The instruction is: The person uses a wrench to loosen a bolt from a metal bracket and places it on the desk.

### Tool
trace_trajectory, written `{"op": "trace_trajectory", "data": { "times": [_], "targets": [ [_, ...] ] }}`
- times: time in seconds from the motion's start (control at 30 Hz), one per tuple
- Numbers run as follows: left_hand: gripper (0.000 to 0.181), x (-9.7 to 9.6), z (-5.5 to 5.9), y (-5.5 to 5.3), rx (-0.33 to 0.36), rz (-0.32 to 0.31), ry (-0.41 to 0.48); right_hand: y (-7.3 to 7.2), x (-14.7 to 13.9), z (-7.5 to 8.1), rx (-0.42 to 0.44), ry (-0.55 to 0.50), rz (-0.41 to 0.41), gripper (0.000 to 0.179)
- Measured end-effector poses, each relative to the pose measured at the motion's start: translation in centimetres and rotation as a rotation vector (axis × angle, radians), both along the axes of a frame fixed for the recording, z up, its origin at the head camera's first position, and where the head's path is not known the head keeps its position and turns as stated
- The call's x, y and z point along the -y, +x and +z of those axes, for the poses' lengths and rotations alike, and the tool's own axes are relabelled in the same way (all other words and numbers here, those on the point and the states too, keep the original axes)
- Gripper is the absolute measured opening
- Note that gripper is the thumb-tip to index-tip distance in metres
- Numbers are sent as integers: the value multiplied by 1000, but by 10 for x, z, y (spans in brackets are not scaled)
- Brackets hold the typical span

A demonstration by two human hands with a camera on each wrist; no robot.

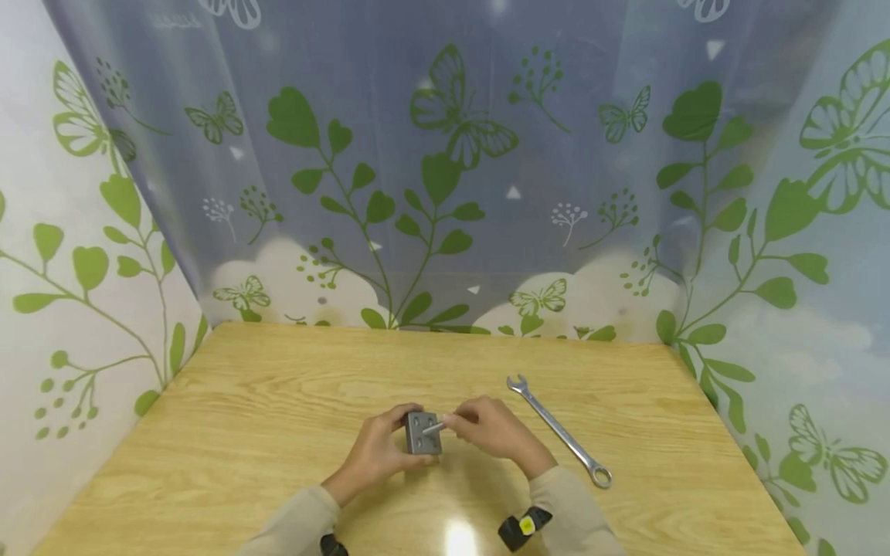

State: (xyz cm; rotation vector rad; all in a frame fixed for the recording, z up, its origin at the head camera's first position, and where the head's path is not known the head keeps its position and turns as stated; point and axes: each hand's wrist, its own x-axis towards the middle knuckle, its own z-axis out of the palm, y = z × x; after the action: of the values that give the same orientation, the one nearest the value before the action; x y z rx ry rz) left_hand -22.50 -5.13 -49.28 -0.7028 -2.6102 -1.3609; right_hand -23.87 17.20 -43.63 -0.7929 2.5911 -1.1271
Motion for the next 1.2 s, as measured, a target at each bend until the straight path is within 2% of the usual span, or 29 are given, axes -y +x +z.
{"op": "trace_trajectory", "data": {
  "times": [0.13,0.27,0.43,0.53,0.6,0.73,0.97,1.2],
  "targets": [
    [73,-1,2,0,7,2,0,0,0,-1,41,-21,-36,50],
    [74,-1,3,0,24,3,-5,1,2,0,50,-20,-55,52],
    [73,-1,2,0,24,4,-10,1,3,3,44,-6,-26,35],
    [72,-1,0,0,18,-1,-9,1,2,4,-3,-2,3,20],
    [72,-1,0,0,16,-5,-8,1,1,5,-35,-11,21,17],
    [73,-1,-1,0,19,-5,-12,1,0,5,-54,-47,45,19],
    [72,-1,1,0,21,-3,-5,3,1,6,-55,-62,38,20],
    [71,0,-2,0,9,-5,-10,1,1,2,-54,-4,31,30]
  ]
}}
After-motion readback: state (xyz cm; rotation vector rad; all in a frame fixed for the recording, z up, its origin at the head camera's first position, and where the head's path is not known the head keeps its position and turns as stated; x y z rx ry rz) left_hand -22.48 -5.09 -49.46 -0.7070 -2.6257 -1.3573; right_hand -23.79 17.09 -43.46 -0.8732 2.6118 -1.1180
